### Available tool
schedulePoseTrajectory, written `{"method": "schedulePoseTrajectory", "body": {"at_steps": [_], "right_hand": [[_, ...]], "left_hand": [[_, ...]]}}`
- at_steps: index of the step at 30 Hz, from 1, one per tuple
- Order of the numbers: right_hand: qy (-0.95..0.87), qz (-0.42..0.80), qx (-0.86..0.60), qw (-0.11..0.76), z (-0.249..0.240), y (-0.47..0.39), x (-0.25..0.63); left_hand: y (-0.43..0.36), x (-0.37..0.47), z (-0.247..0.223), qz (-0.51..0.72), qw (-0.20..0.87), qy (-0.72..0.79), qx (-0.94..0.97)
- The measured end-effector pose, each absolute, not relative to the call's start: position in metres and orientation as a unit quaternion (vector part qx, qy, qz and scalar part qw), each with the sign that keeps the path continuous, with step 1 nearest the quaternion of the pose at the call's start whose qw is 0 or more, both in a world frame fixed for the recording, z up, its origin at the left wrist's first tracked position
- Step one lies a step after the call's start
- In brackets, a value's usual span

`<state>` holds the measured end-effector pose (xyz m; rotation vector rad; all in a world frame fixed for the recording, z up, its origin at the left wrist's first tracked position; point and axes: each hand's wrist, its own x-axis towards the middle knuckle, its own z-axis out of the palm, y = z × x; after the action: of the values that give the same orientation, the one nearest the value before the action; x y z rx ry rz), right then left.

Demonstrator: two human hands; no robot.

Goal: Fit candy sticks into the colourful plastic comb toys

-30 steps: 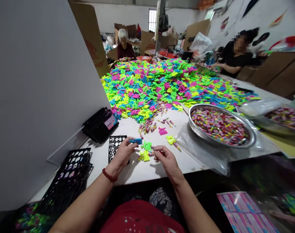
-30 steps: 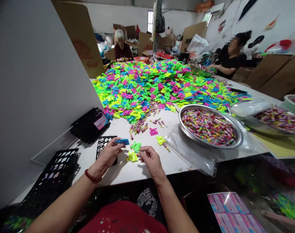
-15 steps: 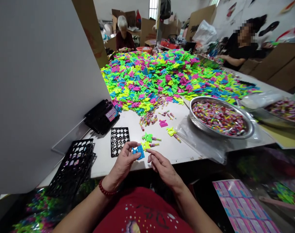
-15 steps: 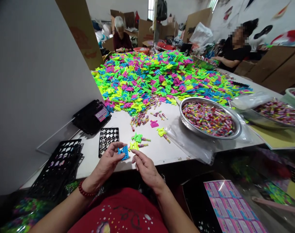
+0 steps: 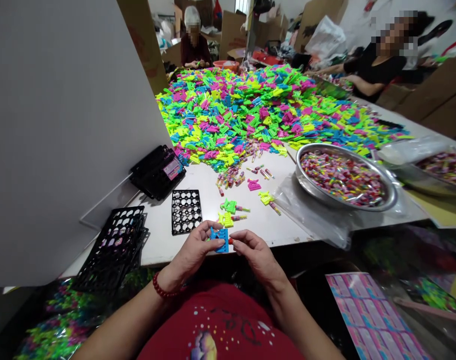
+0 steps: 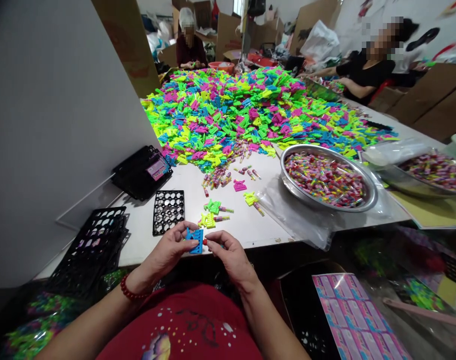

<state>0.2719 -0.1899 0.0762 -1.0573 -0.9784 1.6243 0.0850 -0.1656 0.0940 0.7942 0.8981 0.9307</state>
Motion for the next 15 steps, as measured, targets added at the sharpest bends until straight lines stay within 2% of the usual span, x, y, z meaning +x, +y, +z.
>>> {"method": "schedulePoseTrajectory", "body": {"at_steps": [15], "right_hand": [[-0.312, 0.738, -0.369, 0.47, 0.082, -0.189, 0.269]], "left_hand": [[-0.164, 0.088, 0.114, 0.343, 0.703, 0.457, 0.424]]}}
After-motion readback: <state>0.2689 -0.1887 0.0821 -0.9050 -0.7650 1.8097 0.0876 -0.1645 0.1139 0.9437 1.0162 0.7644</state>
